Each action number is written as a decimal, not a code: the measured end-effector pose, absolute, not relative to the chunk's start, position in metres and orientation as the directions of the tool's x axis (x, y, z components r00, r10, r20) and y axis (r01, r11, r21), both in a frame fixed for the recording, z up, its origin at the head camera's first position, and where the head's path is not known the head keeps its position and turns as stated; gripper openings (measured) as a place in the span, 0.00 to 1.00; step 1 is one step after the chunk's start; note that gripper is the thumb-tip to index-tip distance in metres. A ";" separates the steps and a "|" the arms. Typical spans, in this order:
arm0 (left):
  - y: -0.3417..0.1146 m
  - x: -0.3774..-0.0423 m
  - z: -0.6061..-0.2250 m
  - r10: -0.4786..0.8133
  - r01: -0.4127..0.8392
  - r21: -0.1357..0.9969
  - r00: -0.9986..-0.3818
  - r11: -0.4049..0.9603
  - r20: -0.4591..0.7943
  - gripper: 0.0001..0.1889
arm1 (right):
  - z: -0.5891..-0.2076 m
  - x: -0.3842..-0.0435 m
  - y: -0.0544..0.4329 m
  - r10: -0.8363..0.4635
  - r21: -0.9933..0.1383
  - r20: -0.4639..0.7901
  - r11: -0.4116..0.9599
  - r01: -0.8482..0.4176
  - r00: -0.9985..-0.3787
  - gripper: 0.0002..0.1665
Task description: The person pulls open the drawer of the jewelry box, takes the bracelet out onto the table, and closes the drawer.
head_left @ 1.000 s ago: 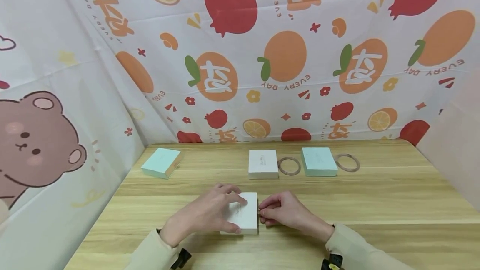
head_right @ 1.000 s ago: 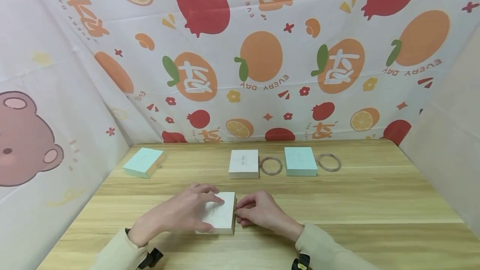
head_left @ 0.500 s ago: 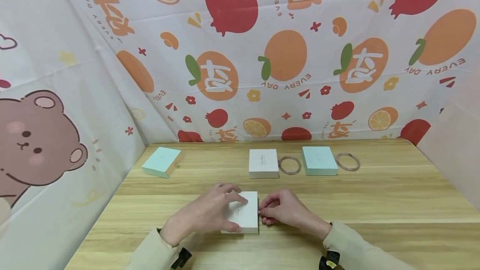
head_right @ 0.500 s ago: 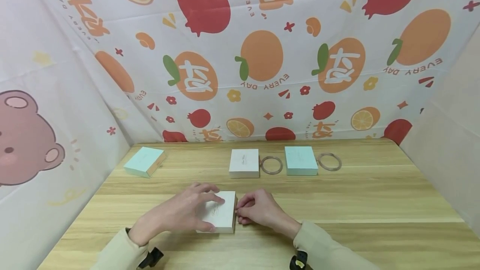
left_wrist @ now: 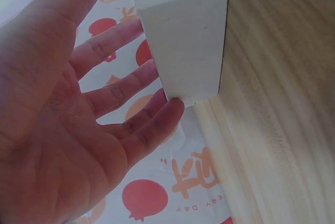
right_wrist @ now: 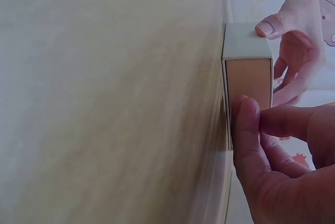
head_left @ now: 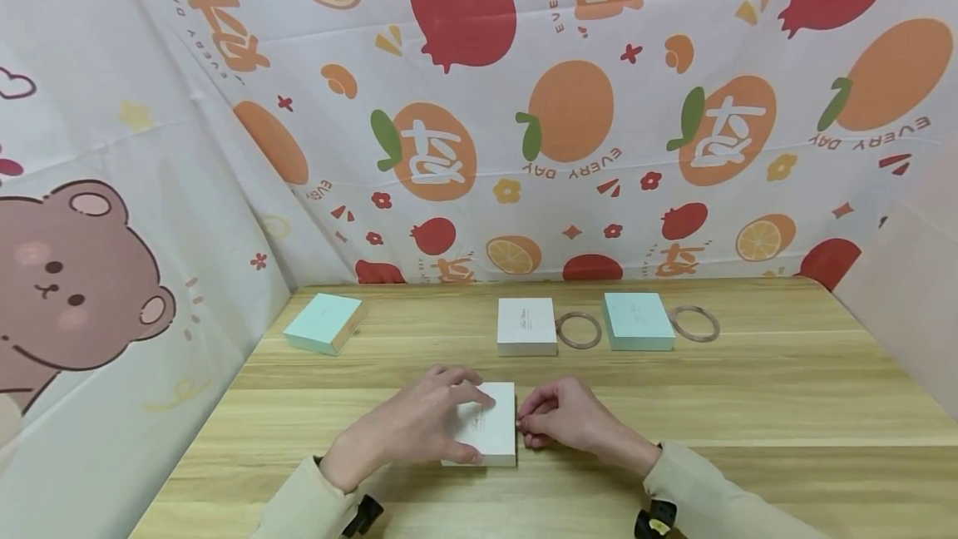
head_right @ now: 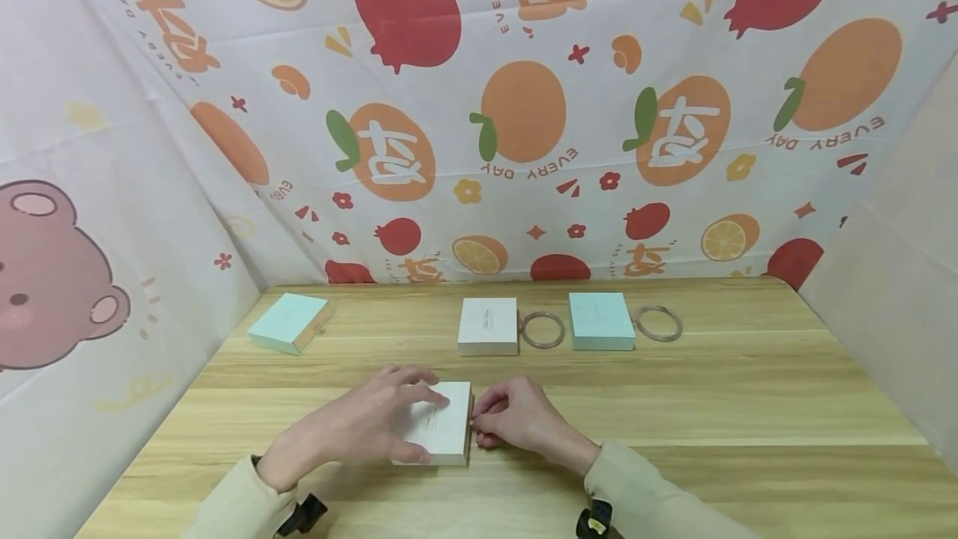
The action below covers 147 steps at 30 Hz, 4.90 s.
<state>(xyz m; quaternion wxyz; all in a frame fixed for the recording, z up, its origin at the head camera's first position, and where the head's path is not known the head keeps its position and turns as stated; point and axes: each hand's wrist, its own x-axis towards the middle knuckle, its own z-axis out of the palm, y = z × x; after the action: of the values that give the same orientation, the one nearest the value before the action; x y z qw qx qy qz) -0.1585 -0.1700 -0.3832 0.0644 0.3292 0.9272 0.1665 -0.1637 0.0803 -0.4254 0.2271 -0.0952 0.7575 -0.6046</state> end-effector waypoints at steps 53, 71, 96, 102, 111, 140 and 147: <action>-0.170 -0.157 -0.382 0.629 0.584 0.358 -0.777 0.728 -0.011 0.29 | -0.417 -0.163 0.089 -0.414 -0.942 -0.225 0.325 0.088 -0.882 0.03; -0.171 -0.157 -0.384 0.626 0.579 0.367 -0.780 0.728 -0.013 0.29 | -0.421 -0.163 0.094 -0.419 -0.945 -0.215 0.318 0.079 -0.882 0.04; -0.171 -0.157 -0.383 0.624 0.574 0.374 -0.781 0.728 -0.016 0.29 | -0.425 -0.163 0.098 -0.418 -0.951 -0.210 0.298 0.085 -0.884 0.04; -0.171 -0.158 -0.384 0.619 0.569 0.372 -0.785 0.733 -0.019 0.29 | -0.425 -0.162 0.099 -0.414 -0.955 -0.232 0.270 0.125 -0.880 0.05; -0.170 -0.158 -0.383 0.618 0.568 0.372 -0.786 0.734 -0.022 0.29 | -0.422 -0.162 0.101 -0.406 -0.952 -0.257 0.265 0.156 -0.877 0.05; -0.170 -0.158 -0.383 0.626 0.572 0.375 -0.779 0.729 -0.029 0.29 | -0.421 -0.163 0.107 -0.435 -0.957 -0.233 0.262 0.125 -0.870 0.06; -0.171 -0.158 -0.384 0.625 0.571 0.376 -0.780 0.729 -0.026 0.29 | -0.422 -0.163 0.108 -0.431 -0.956 -0.235 0.265 0.126 -0.871 0.06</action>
<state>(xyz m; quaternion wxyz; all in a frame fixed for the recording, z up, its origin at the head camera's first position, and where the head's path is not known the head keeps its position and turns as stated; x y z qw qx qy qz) -0.1578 -0.1709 -0.3837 0.0758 0.3226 0.9268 0.1767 -0.1627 0.1075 -0.4221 0.2331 -0.1003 0.7604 -0.5978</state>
